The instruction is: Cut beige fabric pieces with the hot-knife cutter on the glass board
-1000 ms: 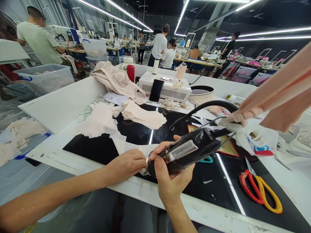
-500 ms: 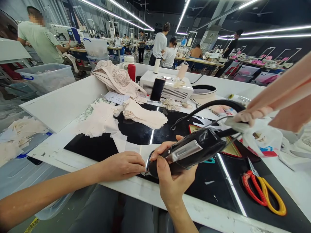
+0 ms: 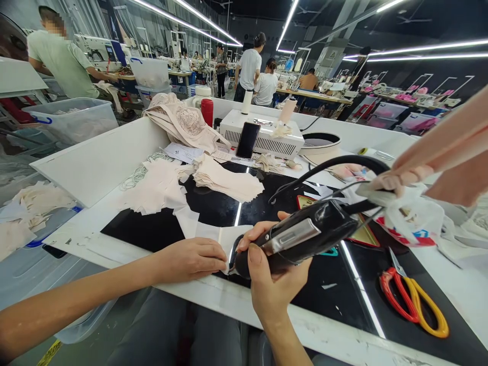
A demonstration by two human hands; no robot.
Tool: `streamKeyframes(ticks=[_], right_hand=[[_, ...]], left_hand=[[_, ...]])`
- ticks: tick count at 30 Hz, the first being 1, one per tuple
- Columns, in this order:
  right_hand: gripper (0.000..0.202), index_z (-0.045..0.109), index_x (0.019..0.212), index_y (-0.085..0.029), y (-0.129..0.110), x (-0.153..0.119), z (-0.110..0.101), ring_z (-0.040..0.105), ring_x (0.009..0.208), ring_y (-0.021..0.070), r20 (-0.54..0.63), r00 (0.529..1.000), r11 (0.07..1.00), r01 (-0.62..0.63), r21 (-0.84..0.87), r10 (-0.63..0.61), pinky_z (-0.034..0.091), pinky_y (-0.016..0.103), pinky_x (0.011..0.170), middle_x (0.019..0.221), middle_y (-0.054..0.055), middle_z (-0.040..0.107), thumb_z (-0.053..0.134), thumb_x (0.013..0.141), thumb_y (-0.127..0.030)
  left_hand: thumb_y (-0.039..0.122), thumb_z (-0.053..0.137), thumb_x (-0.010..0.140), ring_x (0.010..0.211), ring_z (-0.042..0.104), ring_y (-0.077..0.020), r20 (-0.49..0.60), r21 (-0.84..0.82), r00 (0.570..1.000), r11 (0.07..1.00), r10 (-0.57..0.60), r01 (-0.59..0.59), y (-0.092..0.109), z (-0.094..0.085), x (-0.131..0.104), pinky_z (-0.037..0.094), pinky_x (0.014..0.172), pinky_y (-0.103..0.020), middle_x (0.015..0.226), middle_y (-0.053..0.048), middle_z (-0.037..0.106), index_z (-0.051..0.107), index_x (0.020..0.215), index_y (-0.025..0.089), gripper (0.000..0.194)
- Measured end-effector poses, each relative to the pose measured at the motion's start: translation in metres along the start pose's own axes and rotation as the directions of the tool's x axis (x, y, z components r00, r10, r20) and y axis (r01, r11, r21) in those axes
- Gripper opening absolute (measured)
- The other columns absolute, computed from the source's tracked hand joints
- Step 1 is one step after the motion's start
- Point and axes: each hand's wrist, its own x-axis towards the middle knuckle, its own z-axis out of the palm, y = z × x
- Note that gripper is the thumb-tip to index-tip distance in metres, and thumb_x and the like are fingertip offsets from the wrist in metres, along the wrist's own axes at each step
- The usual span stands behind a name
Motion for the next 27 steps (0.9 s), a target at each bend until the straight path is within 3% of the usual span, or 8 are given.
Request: streamKeyframes(ticks=[10,18,27], right_hand=[[0.046,0.057,0.125,-0.029,-0.0004,0.0015,0.0015,0.064,0.059,0.0146,-0.005,1.0,1.0,0.002,0.01,-0.001,0.056,0.032,0.056,0.082,-0.005,0.066,0.081,0.087,-0.032],[0.045,0.059,0.12,-0.027,-0.0063,0.0076,0.0052,0.062,0.056,0.0147,-0.073,0.997,0.998,0.037,0.044,-0.033,0.055,0.031,0.052,0.078,-0.005,0.067,0.084,0.082,-0.031],[0.047,0.056,0.122,-0.029,-0.0009,0.0044,0.0038,0.063,0.057,0.0143,-0.047,0.999,1.0,-0.004,0.0,0.004,0.055,0.032,0.054,0.079,-0.006,0.066,0.082,0.084,-0.035]], left_hand=[[0.014,0.052,0.109,0.114,0.07,-0.0208,-0.025,-0.019,1.0,1.0,0.003,-0.004,-0.0014,0.003,-0.0021,0.054,0.109,-0.034,0.117,-0.01,0.076,0.073,0.117,0.017,0.022],[0.012,0.053,0.108,0.112,0.07,-0.0216,-0.034,-0.03,0.999,0.999,0.011,-0.012,-0.0023,0.0031,-0.0035,0.055,0.107,-0.034,0.117,-0.01,0.076,0.072,0.118,0.016,0.021],[0.013,0.054,0.108,0.113,0.07,-0.0215,-0.052,-0.042,0.999,0.999,0.01,-0.012,-0.0009,0.0026,-0.0021,0.056,0.107,-0.035,0.116,-0.011,0.076,0.072,0.118,0.016,0.022]])
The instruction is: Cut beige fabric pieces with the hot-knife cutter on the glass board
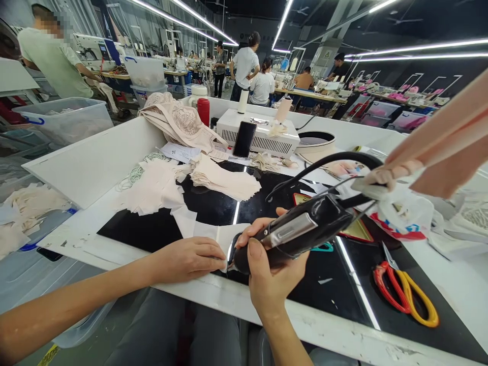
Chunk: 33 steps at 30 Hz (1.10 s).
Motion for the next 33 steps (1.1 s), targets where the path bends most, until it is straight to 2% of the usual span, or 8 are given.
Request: streamKeyframes(ticks=[6,11,18,25,33], right_hand=[[0.046,0.056,0.124,-0.03,0.0015,-0.0023,-0.0018,0.064,0.058,0.0145,0.022,1.0,1.0,0.004,-0.011,-0.004,0.056,0.033,0.057,0.082,-0.006,0.065,0.081,0.086,-0.034],[0.041,0.056,0.125,-0.03,0.0002,-0.0034,-0.0014,0.064,0.06,0.0143,0.024,1.0,1.0,0.002,-0.019,-0.001,0.057,0.034,0.058,0.083,-0.005,0.067,0.078,0.09,-0.028],[0.045,0.056,0.123,-0.029,-0.0002,-0.0006,0.0017,0.063,0.058,0.0142,-0.008,1.0,1.0,0.012,0.02,-0.012,0.056,0.032,0.055,0.08,-0.006,0.066,0.08,0.085,-0.031],[0.041,0.057,0.122,-0.029,0.002,-0.003,0.0027,0.062,0.06,0.0132,0.035,0.999,1.0,-0.003,0.007,0.003,0.057,0.031,0.056,0.081,-0.005,0.065,0.079,0.088,-0.029],[0.041,0.057,0.124,-0.03,0.0017,-0.0048,0.0015,0.062,0.061,0.0133,0.043,0.999,1.0,0.018,-0.017,-0.017,0.058,0.032,0.058,0.083,-0.005,0.065,0.078,0.089,-0.026]], left_hand=[[0.011,0.053,0.107,0.114,0.069,-0.0222,-0.005,0.002,1.0,1.0,0.006,-0.006,0.0,-0.0004,0.0001,0.055,0.106,-0.034,0.116,-0.011,0.076,0.072,0.117,0.015,0.021],[0.013,0.053,0.108,0.112,0.069,-0.0226,-0.002,0.002,1.0,1.0,0.01,-0.01,-0.0006,-0.0003,0.0,0.055,0.106,-0.034,0.117,-0.01,0.076,0.072,0.118,0.014,0.021],[0.012,0.053,0.108,0.112,0.069,-0.0225,-0.005,-0.01,1.0,1.0,0.008,-0.008,-0.0011,-0.0009,-0.0001,0.055,0.106,-0.035,0.116,-0.01,0.075,0.071,0.118,0.014,0.021],[0.014,0.053,0.109,0.113,0.07,-0.022,0.003,-0.008,1.0,1.0,-0.012,0.012,0.0,-0.001,-0.0003,0.056,0.104,-0.034,0.117,-0.01,0.076,0.072,0.117,0.016,0.021],[0.019,0.054,0.11,0.119,0.069,-0.0242,-0.029,0.004,0.999,1.0,-0.016,0.016,-0.0018,-0.0028,-0.0028,0.058,0.106,-0.037,0.125,-0.012,0.074,0.066,0.132,0.013,0.026]])
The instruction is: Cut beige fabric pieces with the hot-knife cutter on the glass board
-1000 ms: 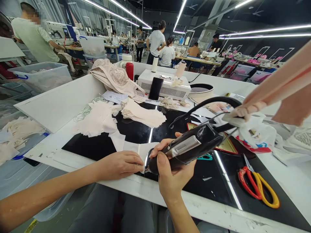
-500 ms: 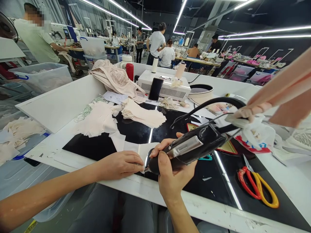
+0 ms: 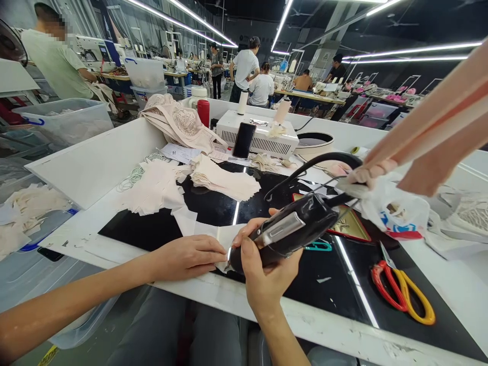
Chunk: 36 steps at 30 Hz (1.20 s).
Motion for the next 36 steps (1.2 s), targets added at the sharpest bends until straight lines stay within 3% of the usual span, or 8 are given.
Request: streamKeyframes(ticks=[9,15,23,28,36], right_hand=[[0.039,0.058,0.123,-0.029,0.001,0.0,0.003,0.063,0.061,0.0131,-0.012,0.999,0.999,-0.034,0.027,0.034,0.057,0.032,0.057,0.084,-0.004,0.066,0.078,0.09,-0.024],[0.042,0.058,0.125,-0.028,-0.002,-0.004,0.0,0.065,0.061,0.0142,0.015,0.999,0.998,-0.046,0.048,0.046,0.058,0.033,0.057,0.085,-0.004,0.068,0.081,0.089,-0.027],[0.039,0.06,0.114,-0.027,0.001,0.041,-0.017,0.062,0.057,0.0131,-0.162,0.985,0.999,0.053,0.005,-0.052,0.056,0.03,0.054,0.079,-0.006,0.068,0.084,0.083,-0.029],[0.041,0.059,0.118,-0.027,0.02,0.058,-0.025,0.061,0.057,0.0121,-0.15,0.986,0.998,0.063,-0.033,-0.067,0.056,0.03,0.056,0.08,-0.007,0.067,0.082,0.085,-0.031],[0.032,0.055,0.108,-0.028,0.04,0.062,-0.023,0.063,0.058,0.0114,-0.096,0.993,0.996,0.066,-0.052,-0.071,0.057,0.029,0.056,0.084,-0.007,0.067,0.08,0.087,-0.03]], left_hand=[[0.02,0.052,0.111,0.121,0.068,-0.0224,0.049,0.088,0.997,0.994,0.065,-0.069,-0.004,-0.001,-0.001,0.055,0.112,-0.036,0.125,-0.011,0.075,0.069,0.127,0.014,0.024],[0.019,0.053,0.11,0.116,0.07,-0.0195,0.07,0.143,0.995,0.987,0.067,-0.076,0.003,-0.007,-0.003,0.054,0.112,-0.033,0.121,-0.008,0.076,0.07,0.126,0.015,0.023],[0.022,0.058,0.109,0.111,0.071,-0.0187,0.105,0.042,0.994,0.999,0.022,-0.027,0.017,-0.023,-0.016,0.057,0.105,-0.032,0.118,-0.008,0.077,0.07,0.125,0.017,0.021],[0.021,0.055,0.11,0.109,0.071,-0.0192,0.023,0.129,1.0,0.992,-0.017,0.014,0.01,-0.02,0.002,0.059,0.1,-0.032,0.116,-0.007,0.076,0.07,0.124,0.015,0.021],[0.012,0.053,0.107,0.092,0.071,-0.0194,-0.026,0.288,1.0,0.958,0.007,0.001,-0.012,0.008,0.04,0.063,0.086,-0.036,0.099,-0.005,0.073,0.073,0.111,0.015,0.021]])
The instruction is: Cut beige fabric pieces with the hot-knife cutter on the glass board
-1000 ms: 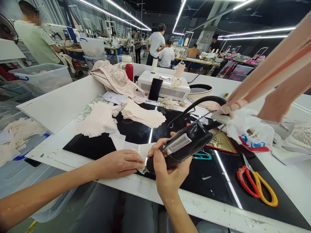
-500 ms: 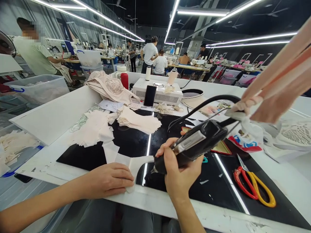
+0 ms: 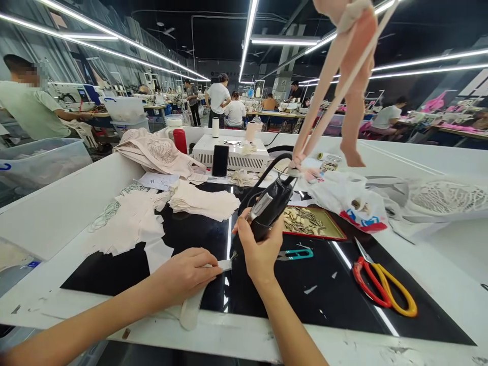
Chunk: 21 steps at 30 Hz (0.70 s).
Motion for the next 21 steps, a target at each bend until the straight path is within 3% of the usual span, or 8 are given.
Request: streamKeyframes(ticks=[7,12,21], right_hand=[[0.03,0.055,0.105,-0.026,0.0021,-0.001,0.0016,0.064,0.059,0.0113,0.029,1.0,1.0,-0.004,-0.007,0.004,0.058,0.028,0.057,0.085,-0.006,0.068,0.08,0.089,-0.031],[0.034,0.055,0.108,-0.026,0.0017,-0.0007,0.0022,0.064,0.057,0.0112,0.025,1.0,1.0,0.005,0.004,-0.006,0.058,0.027,0.055,0.083,-0.007,0.069,0.081,0.087,-0.03],[0.031,0.055,0.105,-0.026,0.0,0.0016,0.0042,0.063,0.057,0.0106,0.029,0.999,1.0,0.02,-0.006,-0.02,0.057,0.026,0.056,0.081,-0.007,0.068,0.08,0.088,-0.031]], left_hand=[[0.013,0.055,0.108,0.093,0.069,-0.0196,0.035,0.082,0.999,0.997,0.011,-0.014,-0.0045,0.01,0.0088,0.06,0.084,-0.034,0.099,-0.004,0.071,0.071,0.118,0.017,0.019],[0.016,0.057,0.107,0.085,0.067,-0.0195,0.079,0.117,0.996,0.992,-0.048,0.039,-0.0087,0.0111,0.0064,0.058,0.075,-0.034,0.098,-0.003,0.07,0.071,0.111,0.019,0.015],[0.004,0.055,0.1,0.079,0.061,-0.0188,0.09,0.21,0.993,0.976,-0.079,0.059,-0.0083,0.0079,0.0025,0.056,0.071,-0.032,0.096,-0.003,0.067,0.067,0.115,0.019,0.024]])
